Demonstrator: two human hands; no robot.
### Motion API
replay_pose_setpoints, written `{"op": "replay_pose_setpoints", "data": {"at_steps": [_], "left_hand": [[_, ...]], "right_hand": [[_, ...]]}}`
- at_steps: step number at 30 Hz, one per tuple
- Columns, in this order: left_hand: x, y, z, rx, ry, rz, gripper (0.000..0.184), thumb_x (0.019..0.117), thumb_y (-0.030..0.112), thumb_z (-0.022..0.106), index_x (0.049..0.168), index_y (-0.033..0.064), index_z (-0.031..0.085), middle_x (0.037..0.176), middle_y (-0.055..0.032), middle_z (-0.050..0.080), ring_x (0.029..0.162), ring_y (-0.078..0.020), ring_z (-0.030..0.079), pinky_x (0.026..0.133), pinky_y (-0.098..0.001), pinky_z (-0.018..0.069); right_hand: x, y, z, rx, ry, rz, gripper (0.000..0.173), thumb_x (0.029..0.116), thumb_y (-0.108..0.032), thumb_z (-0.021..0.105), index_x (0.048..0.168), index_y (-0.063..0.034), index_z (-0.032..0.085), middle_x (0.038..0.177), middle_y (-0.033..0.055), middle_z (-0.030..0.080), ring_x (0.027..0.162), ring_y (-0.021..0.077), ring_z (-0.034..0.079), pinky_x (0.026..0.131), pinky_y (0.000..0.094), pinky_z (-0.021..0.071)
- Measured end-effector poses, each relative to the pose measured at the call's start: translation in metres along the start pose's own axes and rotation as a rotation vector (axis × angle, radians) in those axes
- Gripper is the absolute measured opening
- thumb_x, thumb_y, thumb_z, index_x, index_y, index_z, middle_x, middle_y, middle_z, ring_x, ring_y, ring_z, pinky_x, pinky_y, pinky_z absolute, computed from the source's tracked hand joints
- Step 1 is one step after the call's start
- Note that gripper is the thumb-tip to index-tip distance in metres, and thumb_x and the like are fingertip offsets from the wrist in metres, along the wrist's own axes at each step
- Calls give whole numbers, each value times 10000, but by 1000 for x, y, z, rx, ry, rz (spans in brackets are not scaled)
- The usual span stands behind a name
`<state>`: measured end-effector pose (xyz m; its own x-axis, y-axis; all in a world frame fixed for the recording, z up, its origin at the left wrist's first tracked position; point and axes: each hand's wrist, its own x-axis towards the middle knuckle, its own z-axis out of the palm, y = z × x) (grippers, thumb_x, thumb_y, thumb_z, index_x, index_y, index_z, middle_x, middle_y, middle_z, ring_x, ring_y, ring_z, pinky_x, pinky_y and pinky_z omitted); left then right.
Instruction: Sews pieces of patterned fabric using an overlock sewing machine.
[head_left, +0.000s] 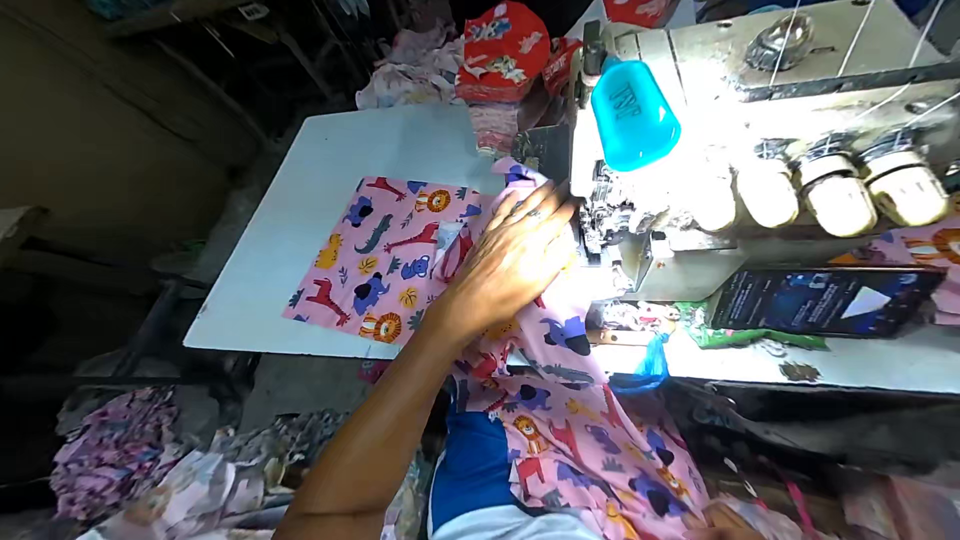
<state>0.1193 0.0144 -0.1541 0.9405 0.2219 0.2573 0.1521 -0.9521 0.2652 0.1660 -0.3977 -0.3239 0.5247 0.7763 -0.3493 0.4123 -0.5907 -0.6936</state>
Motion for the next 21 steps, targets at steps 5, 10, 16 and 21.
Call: {"op": "replay_pose_setpoints", "data": {"at_steps": [5,10,16,21], "left_hand": [[27,0,-6,38,-159,-24,610,960,433,512,1325,-44,615,1524,-227,491,1520,-378,310,1235,-600,109],[29,9,-14,66,-271,-67,1032,780,771,625,1416,-37,543,1563,-242,432,1547,-376,237,1249,-580,37],[48,2,-3,145,-240,-65,1025,770,852,548,1256,-44,652,1483,-261,513,1529,-410,265,1242,-604,63],[29,-3,-4,49,-114,-74,819,787,660,689,1211,-39,650,1357,-276,577,1370,-447,460,1157,-638,300]], "right_hand": [[11,6,-2,-85,137,63,382,1021,-261,583,965,99,700,969,277,693,864,442,692,766,624,538],[8,3,4,-83,170,5,373,1014,-256,600,945,99,695,923,272,683,803,430,692,718,607,552],[9,-3,6,-84,176,0,349,1011,-249,609,959,84,699,935,255,685,815,410,694,723,590,550],[13,8,-10,-113,339,-89,243,997,-196,607,1121,-34,740,1055,157,723,892,321,725,768,530,598]]}}
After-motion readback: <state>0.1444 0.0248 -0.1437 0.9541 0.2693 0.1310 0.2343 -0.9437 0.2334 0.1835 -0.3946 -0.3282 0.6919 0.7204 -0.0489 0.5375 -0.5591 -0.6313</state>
